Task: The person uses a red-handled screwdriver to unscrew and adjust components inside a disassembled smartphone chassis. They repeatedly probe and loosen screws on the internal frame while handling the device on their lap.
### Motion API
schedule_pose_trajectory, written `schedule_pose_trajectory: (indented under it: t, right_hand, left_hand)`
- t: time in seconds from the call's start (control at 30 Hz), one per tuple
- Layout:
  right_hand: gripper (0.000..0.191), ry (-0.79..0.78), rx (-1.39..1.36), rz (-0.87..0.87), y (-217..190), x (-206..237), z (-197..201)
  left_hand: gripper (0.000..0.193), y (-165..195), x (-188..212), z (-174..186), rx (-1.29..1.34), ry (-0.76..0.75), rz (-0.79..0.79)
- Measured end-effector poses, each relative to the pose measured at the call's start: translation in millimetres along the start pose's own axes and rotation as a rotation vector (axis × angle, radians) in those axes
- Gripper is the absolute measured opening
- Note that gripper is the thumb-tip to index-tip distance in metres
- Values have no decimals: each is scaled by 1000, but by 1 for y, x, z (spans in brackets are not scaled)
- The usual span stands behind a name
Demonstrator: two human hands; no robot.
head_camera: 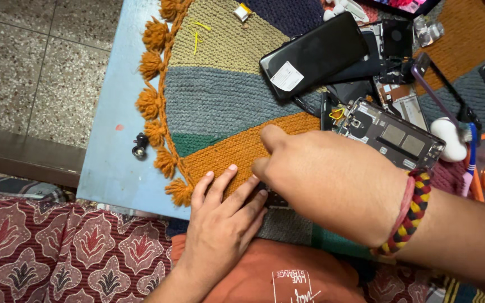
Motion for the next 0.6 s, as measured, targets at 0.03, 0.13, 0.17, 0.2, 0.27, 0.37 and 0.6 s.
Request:
schedule_pose_trajectory:
  t: [0.03,0.13,0.17,0.2,0.27,0.37,0.6]
  right_hand:
    - [14,-31,11,16,-1,0,-3]
    - [12,-63,28,43,-4,-1,-7]
    - [13,-31,23,36,-4,-1,-4]
    - [16,0,18,29,-3,-1,-1]
    - [20,58,-16,4,-2,0,4]
    - [14,-61,28,-13,-1,0,-5]
    - [25,41,2,-26,1,1,1]
  left_hand:
    - [31,0,0,0,0,-2,-1]
    - [29,1,-1,1,3,-2,-4]
    - [29,1,-1,1,1,-3,-5]
    - [30,1,-1,1,0,-5,-7]
    - [31,1,-1,2,1,-3,-11]
    - [33,2,-2,2,7,-5,-17]
    - [32,1,-3,3,3,-14,-20]
Point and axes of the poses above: each hand's wrist, its own x-axis away from the middle knuckle, its own z-axis out of the back of the hand, y = z × x, the point moved 8 cm from there along -x, towards the middle knuckle, and after that the axes turned 1 degree about y, right-handed, at the moved point
